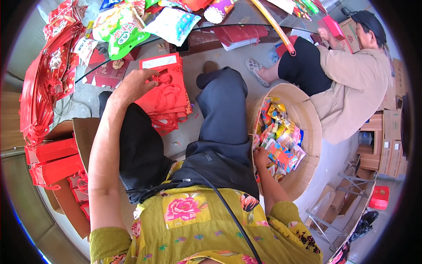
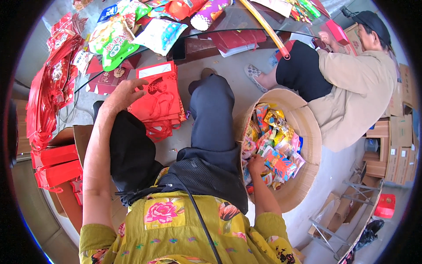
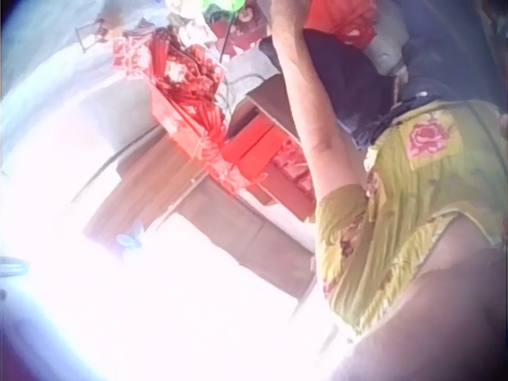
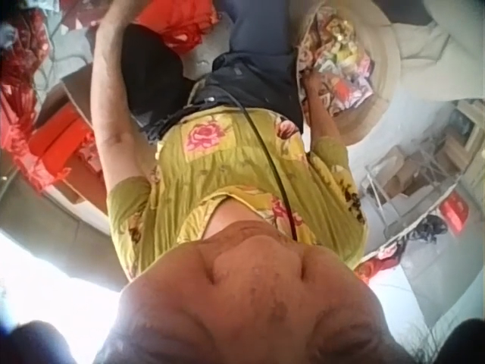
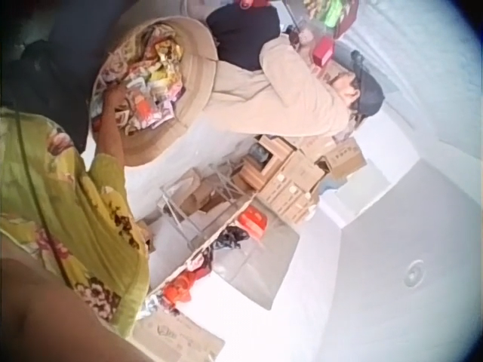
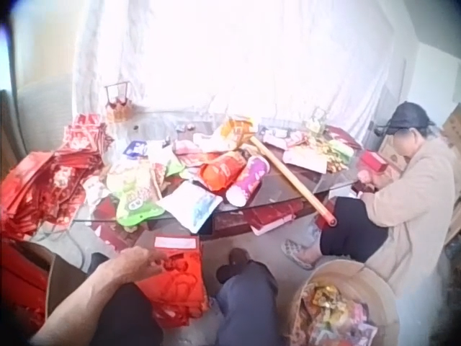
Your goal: Packing snacks and candies into decorative red gift bags.
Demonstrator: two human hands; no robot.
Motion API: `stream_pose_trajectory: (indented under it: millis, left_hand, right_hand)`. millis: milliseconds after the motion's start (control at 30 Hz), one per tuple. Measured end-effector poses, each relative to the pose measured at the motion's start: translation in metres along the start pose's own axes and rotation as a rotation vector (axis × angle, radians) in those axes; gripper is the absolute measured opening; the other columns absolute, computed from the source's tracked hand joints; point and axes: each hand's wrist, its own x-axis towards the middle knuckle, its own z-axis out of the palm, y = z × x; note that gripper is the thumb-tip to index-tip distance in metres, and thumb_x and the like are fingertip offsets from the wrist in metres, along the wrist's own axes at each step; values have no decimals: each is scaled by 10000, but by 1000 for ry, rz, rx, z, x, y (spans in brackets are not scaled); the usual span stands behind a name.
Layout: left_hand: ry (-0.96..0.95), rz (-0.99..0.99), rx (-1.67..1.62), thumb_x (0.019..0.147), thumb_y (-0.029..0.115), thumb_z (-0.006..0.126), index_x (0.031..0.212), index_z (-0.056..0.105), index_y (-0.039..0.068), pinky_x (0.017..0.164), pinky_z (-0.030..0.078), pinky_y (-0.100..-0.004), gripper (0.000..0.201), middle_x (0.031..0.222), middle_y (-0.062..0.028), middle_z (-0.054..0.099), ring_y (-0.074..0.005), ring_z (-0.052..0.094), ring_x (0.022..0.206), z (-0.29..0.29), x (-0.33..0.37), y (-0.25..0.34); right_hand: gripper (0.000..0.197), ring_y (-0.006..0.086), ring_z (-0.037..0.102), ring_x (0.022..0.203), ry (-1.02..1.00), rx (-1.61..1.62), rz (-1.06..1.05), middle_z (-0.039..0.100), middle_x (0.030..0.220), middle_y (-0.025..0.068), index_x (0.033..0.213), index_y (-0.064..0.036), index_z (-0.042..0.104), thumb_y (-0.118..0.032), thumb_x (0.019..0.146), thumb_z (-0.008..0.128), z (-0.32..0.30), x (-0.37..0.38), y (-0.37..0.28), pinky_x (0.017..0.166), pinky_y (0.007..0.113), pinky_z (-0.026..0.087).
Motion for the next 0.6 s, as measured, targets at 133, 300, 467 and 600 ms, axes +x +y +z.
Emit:
stream_pose_trajectory:
  millis: [133,300,467,600]
  left_hand:
    - [13,12,4,867,122,633,1197,612,35,764,533,-405,342,1001,-212,674,-338,673,888,2,0,-5]
    - [58,42,2,840,113,658,1145,628,20,782,523,-415,320,968,-200,680,-349,665,884,5,-1,-9]
    - [103,50,29,842,147,663,1140,642,42,799,519,-429,317,980,-196,684,-355,658,913,6,-3,-8]
    - [97,63,35,846,172,659,1132,647,49,808,518,-436,311,985,-193,685,-360,656,921,5,-5,-9]
  right_hand:
    - [203,339,622,958,-5,38,13,658,991,137,975,-133,658,-262,824,615,-2,0,-1,761,526,459]
    - [201,338,634,942,28,25,-29,666,977,133,962,-132,662,-264,820,612,-2,0,-4,738,518,471]
    - [235,292,682,888,-75,77,-47,708,932,149,983,-91,688,-243,821,612,1,15,11,727,443,524]
    - [196,169,653,740,-3,661,58,688,873,66,1042,-59,671,-104,862,609,-26,74,22,611,312,525]
